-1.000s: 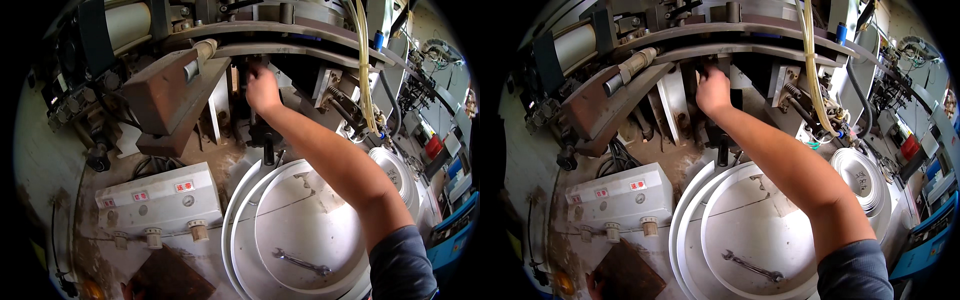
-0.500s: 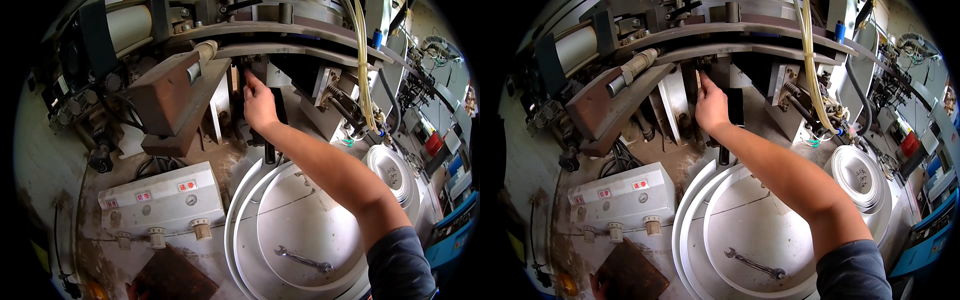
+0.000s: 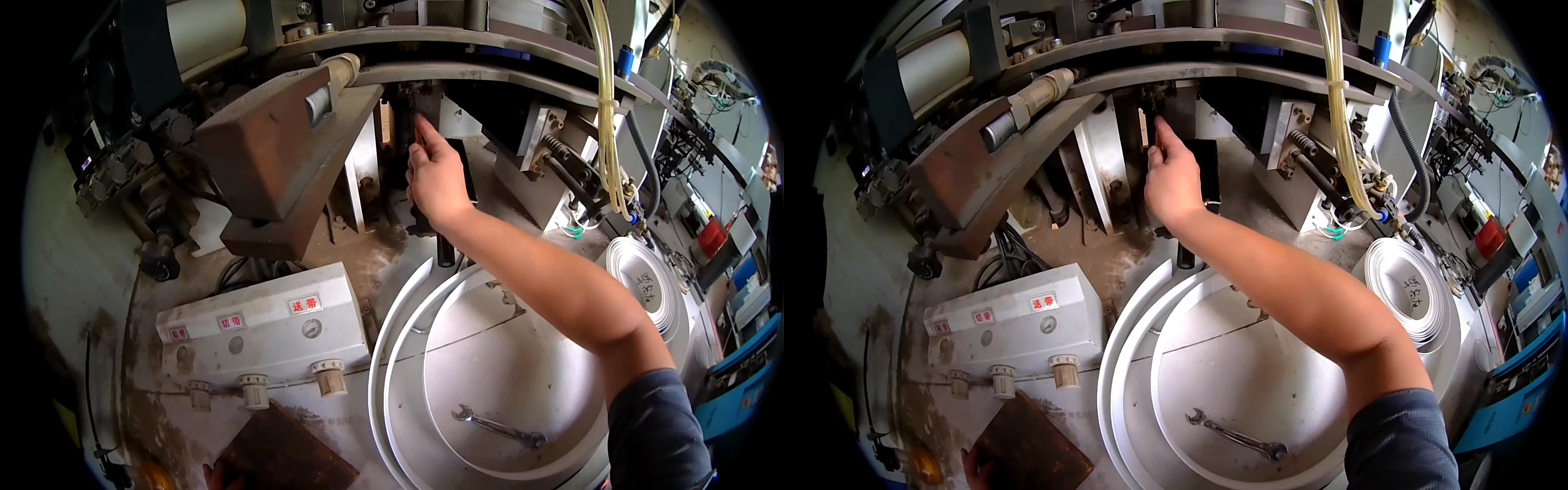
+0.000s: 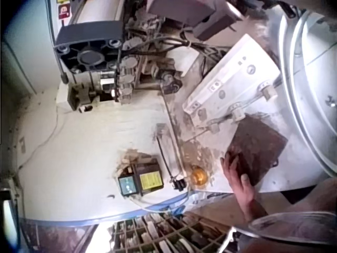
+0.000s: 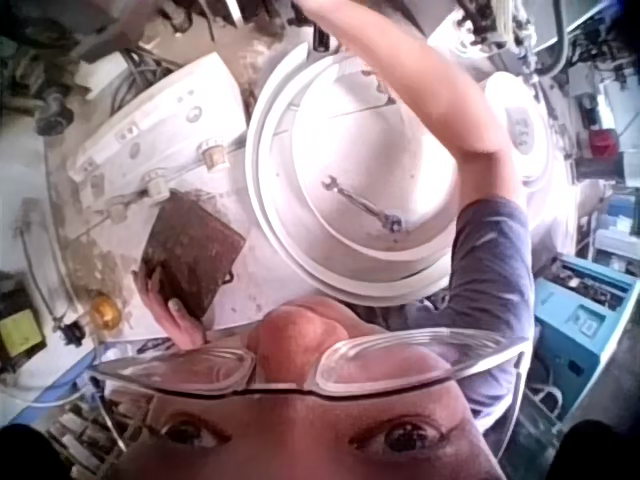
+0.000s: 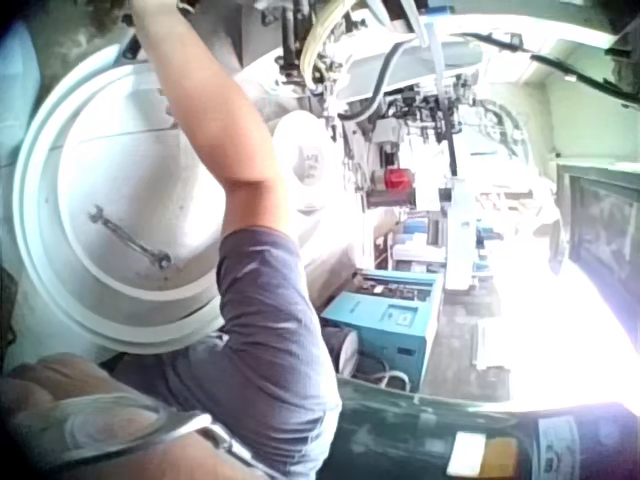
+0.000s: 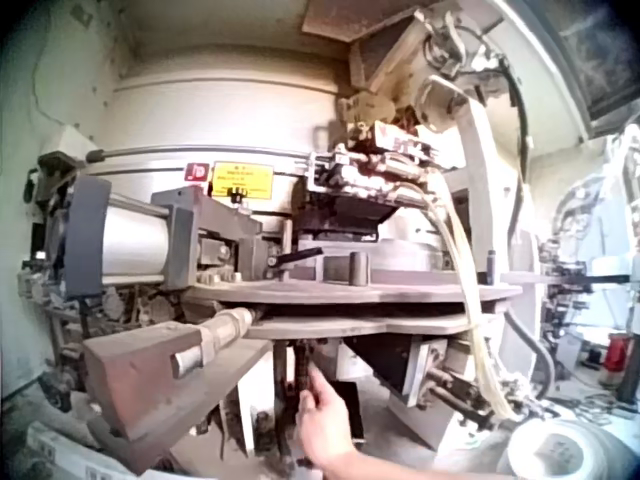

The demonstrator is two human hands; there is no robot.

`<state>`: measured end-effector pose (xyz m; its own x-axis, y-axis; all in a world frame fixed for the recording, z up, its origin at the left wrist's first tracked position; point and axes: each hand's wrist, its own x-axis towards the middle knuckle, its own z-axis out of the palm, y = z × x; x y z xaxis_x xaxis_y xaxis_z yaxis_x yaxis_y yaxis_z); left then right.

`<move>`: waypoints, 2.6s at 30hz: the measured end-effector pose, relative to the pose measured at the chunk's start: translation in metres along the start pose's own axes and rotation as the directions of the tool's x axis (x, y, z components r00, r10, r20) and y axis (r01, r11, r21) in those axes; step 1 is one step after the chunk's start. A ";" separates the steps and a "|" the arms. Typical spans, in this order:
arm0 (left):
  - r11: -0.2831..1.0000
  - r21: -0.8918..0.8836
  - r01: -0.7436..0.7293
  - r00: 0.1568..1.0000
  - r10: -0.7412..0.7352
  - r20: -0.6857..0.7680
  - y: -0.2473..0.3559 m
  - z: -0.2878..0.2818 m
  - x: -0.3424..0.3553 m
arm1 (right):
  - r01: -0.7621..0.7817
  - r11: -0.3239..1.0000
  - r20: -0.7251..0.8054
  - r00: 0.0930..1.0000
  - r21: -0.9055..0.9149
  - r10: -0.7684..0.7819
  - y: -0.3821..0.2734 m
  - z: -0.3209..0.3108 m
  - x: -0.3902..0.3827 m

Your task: The person works on a large industrial machine, using a screwdriver to tighten components and a cloth to wipe down interior surfaces.

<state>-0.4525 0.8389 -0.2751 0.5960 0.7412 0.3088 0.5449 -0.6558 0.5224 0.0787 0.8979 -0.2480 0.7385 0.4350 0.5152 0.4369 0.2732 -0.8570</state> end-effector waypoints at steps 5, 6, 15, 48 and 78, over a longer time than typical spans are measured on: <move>1.000 -0.008 0.012 1.000 -0.012 -0.004 0.002 0.000 0.000 | -0.064 0.998 0.062 0.996 -0.012 0.065 -0.023 -0.003 -0.010; 1.000 -0.003 0.019 1.000 -0.019 -0.012 0.002 0.001 -0.001 | -0.116 0.993 0.080 0.990 0.006 0.115 -0.025 -0.002 -0.013; 1.000 -0.012 0.011 1.000 -0.011 -0.024 0.002 0.002 -0.003 | -0.228 0.967 0.107 0.970 0.115 0.217 -0.057 -0.004 0.004; 1.000 -0.026 0.000 0.999 -0.001 -0.041 -0.004 0.002 -0.002 | 0.139 0.969 -0.141 0.975 -0.202 -0.169 0.013 -0.003 0.076; 0.998 -0.044 -0.042 0.999 0.040 -0.032 -0.001 -0.002 -0.002 | 0.217 0.859 -0.091 0.953 -0.463 -0.289 -0.014 0.003 0.066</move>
<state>-0.4554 0.8379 -0.2747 0.5985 0.7183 0.3547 0.4932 -0.6793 0.5434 0.1198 0.9254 -0.2024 0.6239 0.2576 0.7378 0.7735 -0.0687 -0.6301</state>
